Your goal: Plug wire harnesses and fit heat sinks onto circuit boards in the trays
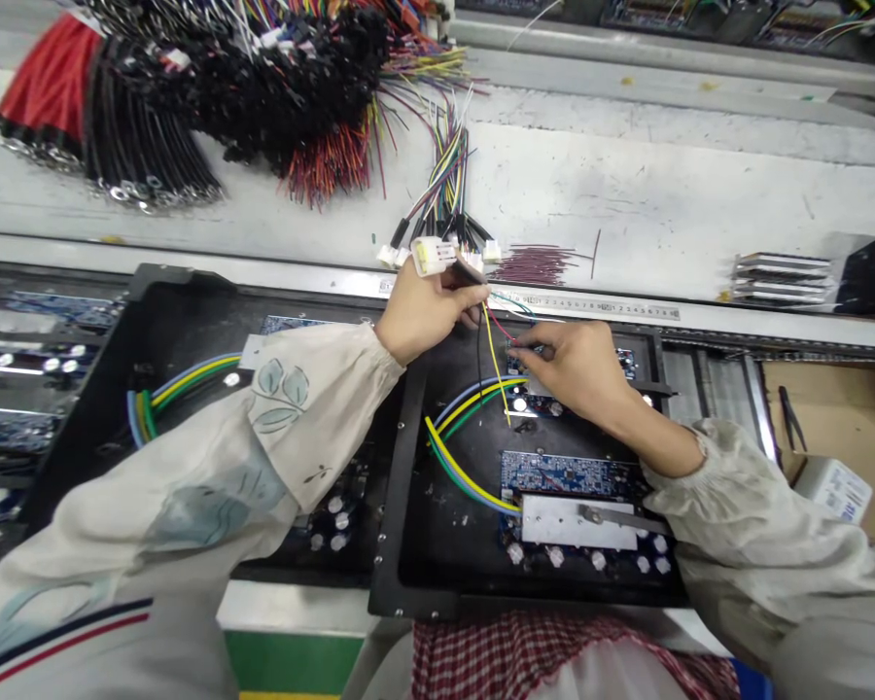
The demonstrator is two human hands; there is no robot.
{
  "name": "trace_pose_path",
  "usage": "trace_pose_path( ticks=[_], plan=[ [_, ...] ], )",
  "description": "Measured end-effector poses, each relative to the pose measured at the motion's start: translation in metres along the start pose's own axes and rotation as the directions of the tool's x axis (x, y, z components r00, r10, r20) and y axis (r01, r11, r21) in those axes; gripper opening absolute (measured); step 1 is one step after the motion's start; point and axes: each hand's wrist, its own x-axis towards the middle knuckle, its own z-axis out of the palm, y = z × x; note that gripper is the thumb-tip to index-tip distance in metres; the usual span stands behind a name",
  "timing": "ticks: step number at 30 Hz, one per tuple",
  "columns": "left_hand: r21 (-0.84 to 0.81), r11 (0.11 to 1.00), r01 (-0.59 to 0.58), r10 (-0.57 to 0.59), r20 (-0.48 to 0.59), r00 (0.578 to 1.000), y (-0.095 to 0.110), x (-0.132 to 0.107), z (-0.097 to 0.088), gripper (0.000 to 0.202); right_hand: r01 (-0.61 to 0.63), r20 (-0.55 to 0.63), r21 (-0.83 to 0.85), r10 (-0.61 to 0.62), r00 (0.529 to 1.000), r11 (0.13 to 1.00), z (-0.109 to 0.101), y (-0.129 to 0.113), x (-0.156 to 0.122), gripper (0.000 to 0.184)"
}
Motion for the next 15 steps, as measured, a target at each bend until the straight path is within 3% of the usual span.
trace_pose_path(
  ticks=[4,9,14,15],
  plan=[
    [0.007,1.000,-0.005,0.005,0.009,1.000,-0.002,0.000,0.000,0.021,-0.009,0.050,-0.014,0.009,0.999,1.000,-0.002,0.000,0.001,0.014],
    [0.006,1.000,0.006,-0.006,-0.012,1.000,-0.003,0.001,0.000,0.020,0.060,0.106,-0.091,-0.051,0.993,0.994,-0.019,-0.009,-0.011,0.016],
    [-0.042,0.999,0.025,-0.026,-0.040,0.999,0.001,0.000,0.002,0.020,0.122,0.233,0.073,-0.136,0.963,0.990,-0.023,-0.023,-0.020,0.010],
    [-0.060,0.998,0.032,-0.035,-0.043,0.998,0.001,0.000,0.002,0.020,0.108,0.215,0.128,-0.134,0.967,0.986,-0.021,-0.023,-0.020,0.007]
  ],
)
